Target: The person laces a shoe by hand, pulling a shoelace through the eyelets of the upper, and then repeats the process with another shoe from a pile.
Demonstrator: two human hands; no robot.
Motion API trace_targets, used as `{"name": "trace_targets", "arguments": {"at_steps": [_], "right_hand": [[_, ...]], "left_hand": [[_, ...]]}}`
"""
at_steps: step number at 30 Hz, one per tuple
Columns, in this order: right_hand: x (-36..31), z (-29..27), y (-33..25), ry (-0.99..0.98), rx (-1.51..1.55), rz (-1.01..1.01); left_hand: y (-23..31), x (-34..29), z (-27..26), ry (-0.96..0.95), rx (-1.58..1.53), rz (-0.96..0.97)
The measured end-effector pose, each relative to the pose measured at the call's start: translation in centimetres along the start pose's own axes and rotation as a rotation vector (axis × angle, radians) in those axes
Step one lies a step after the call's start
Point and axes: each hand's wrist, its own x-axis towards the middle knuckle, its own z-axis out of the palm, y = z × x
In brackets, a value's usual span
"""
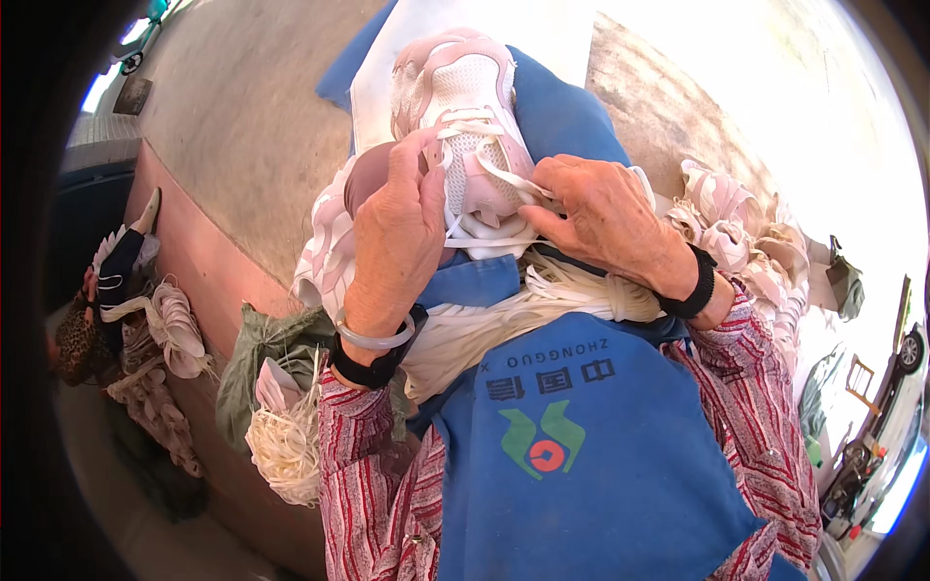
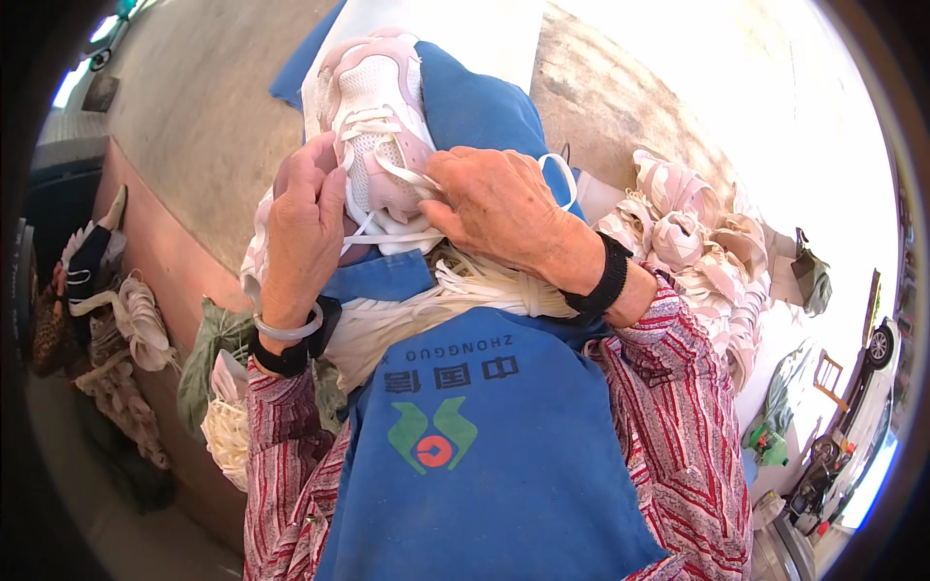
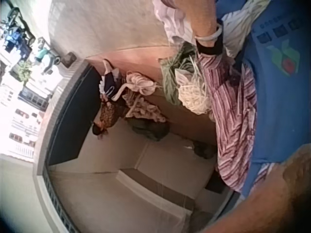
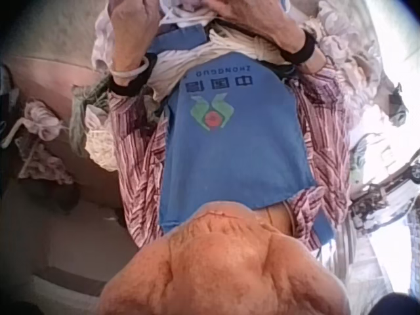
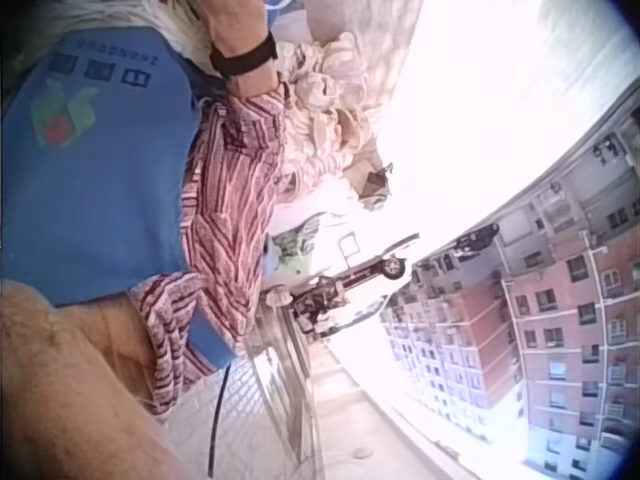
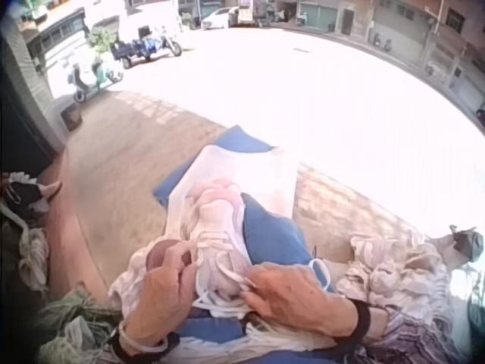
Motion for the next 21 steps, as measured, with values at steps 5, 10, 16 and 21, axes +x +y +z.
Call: {"name": "trace_targets", "arguments": {"at_steps": [5, 10, 16, 21], "right_hand": [[0.0, 0.5, -0.2, 0.05, -0.01, 0.101], [0.2, 0.4, 0.1, 0.042, 0.125, 0.057], [0.4, 0.1, 0.9, -0.055, 0.264, 0.151], [0.0, 1.0, 1.4, 0.003, 0.221, 0.074]], "left_hand": [[2.0, -3.0, -1.6, -0.381, -0.315, -0.563], [2.9, -5.1, 0.6, -0.381, -0.716, -0.872], [3.5, -5.9, 2.5, -0.133, -1.232, -1.012], [3.7, -5.1, 4.3, -0.011, -1.62, -1.121]]}}
